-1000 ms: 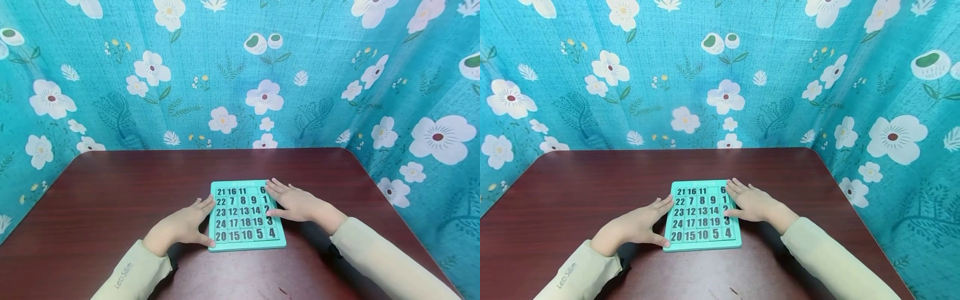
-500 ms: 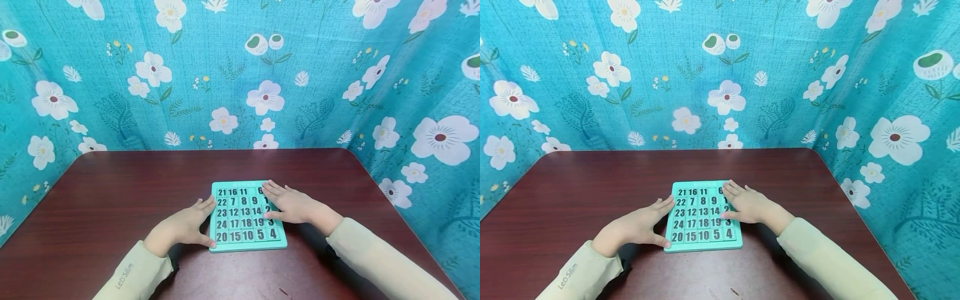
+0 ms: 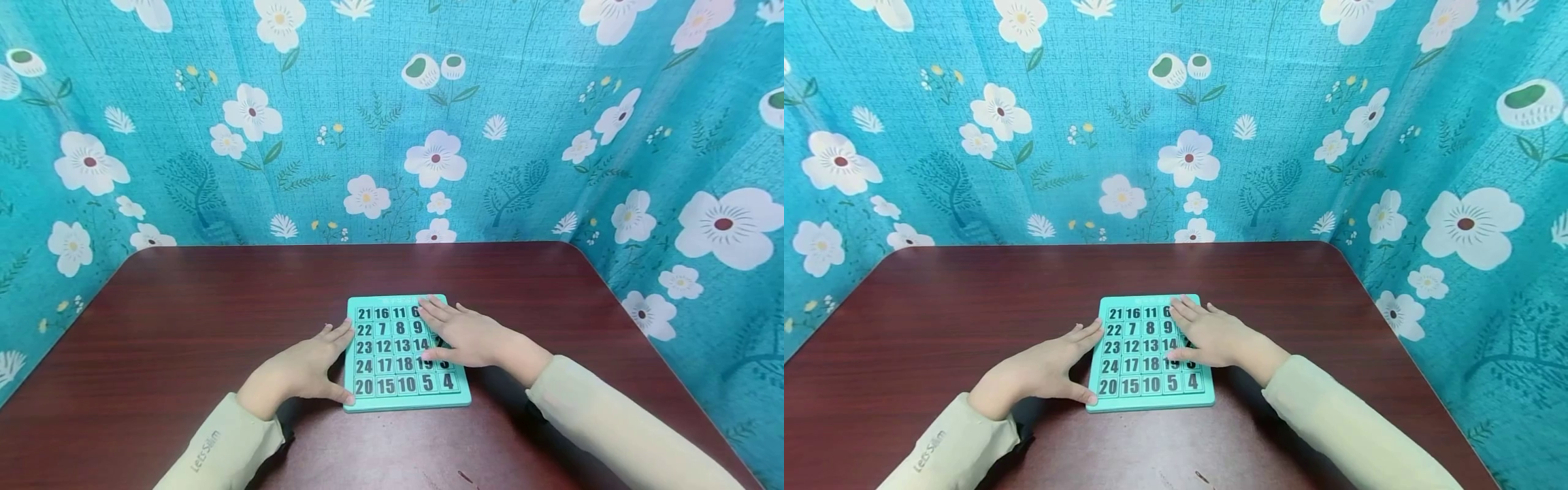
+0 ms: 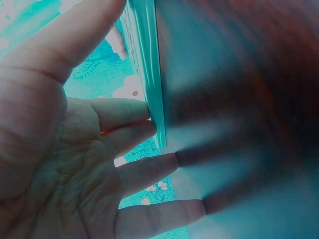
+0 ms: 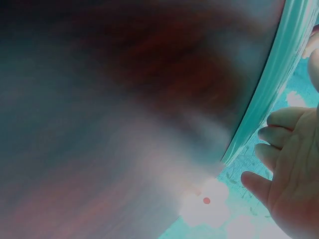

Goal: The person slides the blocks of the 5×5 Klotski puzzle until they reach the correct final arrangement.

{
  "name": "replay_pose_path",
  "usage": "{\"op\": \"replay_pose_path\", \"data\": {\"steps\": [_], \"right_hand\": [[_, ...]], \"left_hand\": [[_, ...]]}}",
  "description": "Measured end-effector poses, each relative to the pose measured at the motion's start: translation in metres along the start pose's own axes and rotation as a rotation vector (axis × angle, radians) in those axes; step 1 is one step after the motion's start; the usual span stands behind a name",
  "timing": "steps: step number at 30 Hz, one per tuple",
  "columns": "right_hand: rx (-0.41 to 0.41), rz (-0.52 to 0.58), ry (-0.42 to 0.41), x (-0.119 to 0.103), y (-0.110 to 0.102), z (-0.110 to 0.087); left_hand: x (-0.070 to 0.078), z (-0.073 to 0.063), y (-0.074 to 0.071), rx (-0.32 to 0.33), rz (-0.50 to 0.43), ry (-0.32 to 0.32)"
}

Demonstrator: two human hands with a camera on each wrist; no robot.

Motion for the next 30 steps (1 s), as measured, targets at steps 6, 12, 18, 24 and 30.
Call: {"op": "replay_pose_path", "data": {"steps": [6,12,18,24,30], "right_hand": [[0.049,0.009,-0.016,0.006,0.009,-0.021],[0.063,-0.005,-0.034,0.01,0.018,-0.032],[0.035,0.005,-0.04,0.012,0.022,-0.033],[0.043,0.007,-0.049,0.022,0.02,-0.029],[0.045,-0.013,-0.041,0.031,0.017,-0.023]], "left_hand": [[-0.004,0.0,-0.001,0.003,0.004,-0.004],[-0.006,0.0,-0.001,0.009,0.005,-0.007],[-0.004,0.0,0.001,-0.003,-0.014,-0.013],[-0.003,0.001,0.001,-0.005,-0.001,-0.014],[-0.001,0.001,0.0,-0.005,0.01,-0.009]]}}
Point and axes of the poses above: each hand's wrist, its own z-axis towards the middle knuckle, its own y-axis out of the palm, x = y × z, the point moved 1 cm from there along z, towards the middle knuckle, and after that the axes turned 8 degrees about -x, right-handed, at the moved point
